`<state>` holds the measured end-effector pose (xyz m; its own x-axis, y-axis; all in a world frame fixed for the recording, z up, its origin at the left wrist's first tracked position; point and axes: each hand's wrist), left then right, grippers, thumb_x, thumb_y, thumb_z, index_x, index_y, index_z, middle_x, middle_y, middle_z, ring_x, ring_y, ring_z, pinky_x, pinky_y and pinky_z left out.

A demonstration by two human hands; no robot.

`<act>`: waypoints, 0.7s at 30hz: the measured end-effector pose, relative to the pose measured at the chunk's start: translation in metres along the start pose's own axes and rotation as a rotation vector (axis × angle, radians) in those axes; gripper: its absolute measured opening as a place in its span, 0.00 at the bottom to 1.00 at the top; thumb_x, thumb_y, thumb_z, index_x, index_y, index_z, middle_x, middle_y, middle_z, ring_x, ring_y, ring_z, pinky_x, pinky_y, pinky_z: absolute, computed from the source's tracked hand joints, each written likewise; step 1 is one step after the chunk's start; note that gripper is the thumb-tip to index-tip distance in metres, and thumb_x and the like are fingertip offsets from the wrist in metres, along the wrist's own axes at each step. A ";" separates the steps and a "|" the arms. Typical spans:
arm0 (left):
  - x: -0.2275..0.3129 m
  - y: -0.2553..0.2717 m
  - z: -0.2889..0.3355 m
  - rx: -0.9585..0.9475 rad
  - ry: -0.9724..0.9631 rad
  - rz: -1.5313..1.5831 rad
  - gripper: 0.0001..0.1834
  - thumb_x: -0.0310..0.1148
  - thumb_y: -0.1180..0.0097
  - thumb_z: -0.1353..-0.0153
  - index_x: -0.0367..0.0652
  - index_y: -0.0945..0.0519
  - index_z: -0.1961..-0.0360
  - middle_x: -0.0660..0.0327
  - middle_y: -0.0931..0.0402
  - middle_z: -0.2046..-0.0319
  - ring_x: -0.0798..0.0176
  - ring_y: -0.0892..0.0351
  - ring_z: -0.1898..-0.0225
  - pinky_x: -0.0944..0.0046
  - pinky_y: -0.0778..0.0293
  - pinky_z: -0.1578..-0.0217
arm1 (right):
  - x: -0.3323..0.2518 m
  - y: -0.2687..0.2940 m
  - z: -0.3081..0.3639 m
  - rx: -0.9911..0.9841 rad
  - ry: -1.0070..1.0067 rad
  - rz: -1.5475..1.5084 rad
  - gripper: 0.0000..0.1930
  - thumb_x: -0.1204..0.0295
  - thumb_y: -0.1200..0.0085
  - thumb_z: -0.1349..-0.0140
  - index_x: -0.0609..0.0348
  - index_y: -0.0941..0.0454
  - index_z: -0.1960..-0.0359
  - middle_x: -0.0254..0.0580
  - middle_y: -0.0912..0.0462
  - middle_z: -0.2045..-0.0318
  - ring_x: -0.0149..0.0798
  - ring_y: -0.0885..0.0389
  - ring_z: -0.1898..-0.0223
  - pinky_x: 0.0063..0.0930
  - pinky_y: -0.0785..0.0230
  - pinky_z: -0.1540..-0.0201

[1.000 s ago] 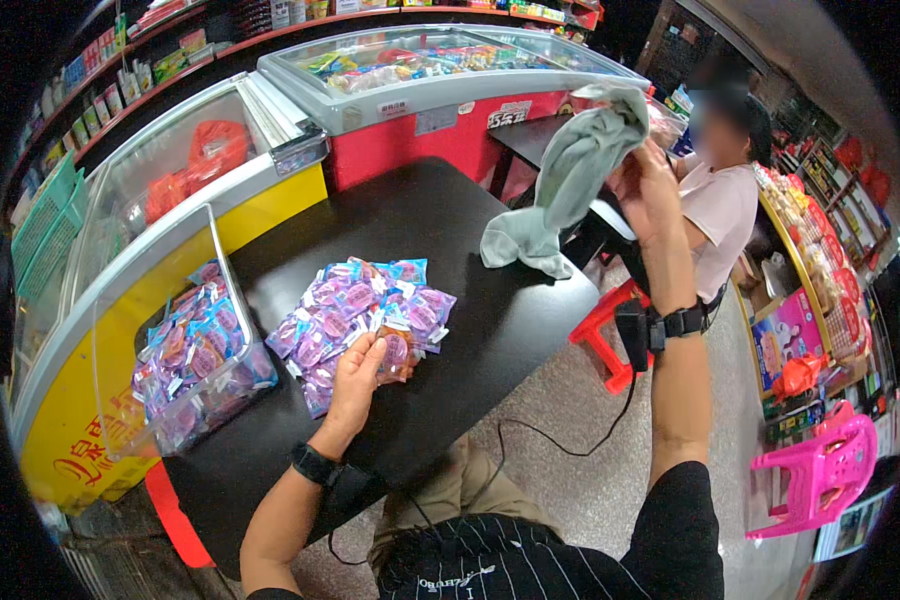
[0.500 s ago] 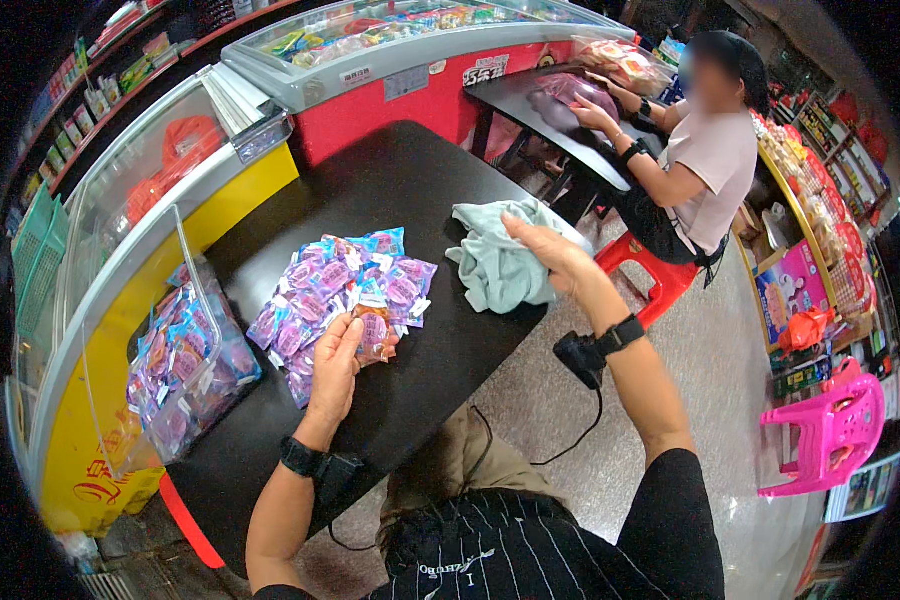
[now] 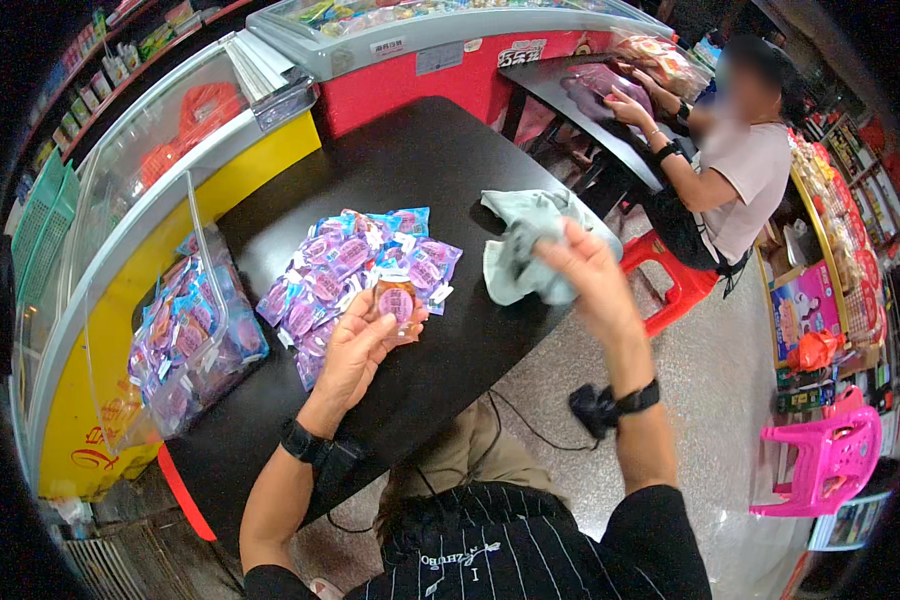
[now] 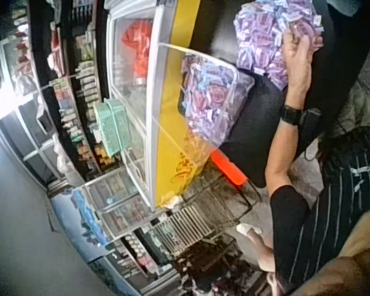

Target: Cleaning small purple packets with a light blue cloth.

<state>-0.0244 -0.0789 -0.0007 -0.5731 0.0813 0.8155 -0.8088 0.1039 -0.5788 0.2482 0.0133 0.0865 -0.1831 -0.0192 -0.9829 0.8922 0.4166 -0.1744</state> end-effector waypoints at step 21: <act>-0.011 0.003 0.001 -0.104 0.068 -0.025 0.30 0.23 0.56 0.31 0.38 0.46 0.29 0.61 0.33 0.39 0.67 0.33 0.39 0.65 0.36 0.38 | 0.095 -0.099 0.027 -0.028 0.537 0.919 0.14 0.82 0.40 0.53 0.63 0.24 0.61 0.47 0.24 0.60 0.51 0.24 0.57 0.39 0.29 0.55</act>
<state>-0.0203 -0.0809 -0.0115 -0.5396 0.1441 0.8295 -0.8028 0.2088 -0.5585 0.1533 -0.0547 0.0087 0.3916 0.7141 -0.5802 0.7722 0.0880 0.6293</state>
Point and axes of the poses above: each hand's wrist, its own z-axis away from the middle knuckle, its own y-axis out of the back of the hand, x = y × z
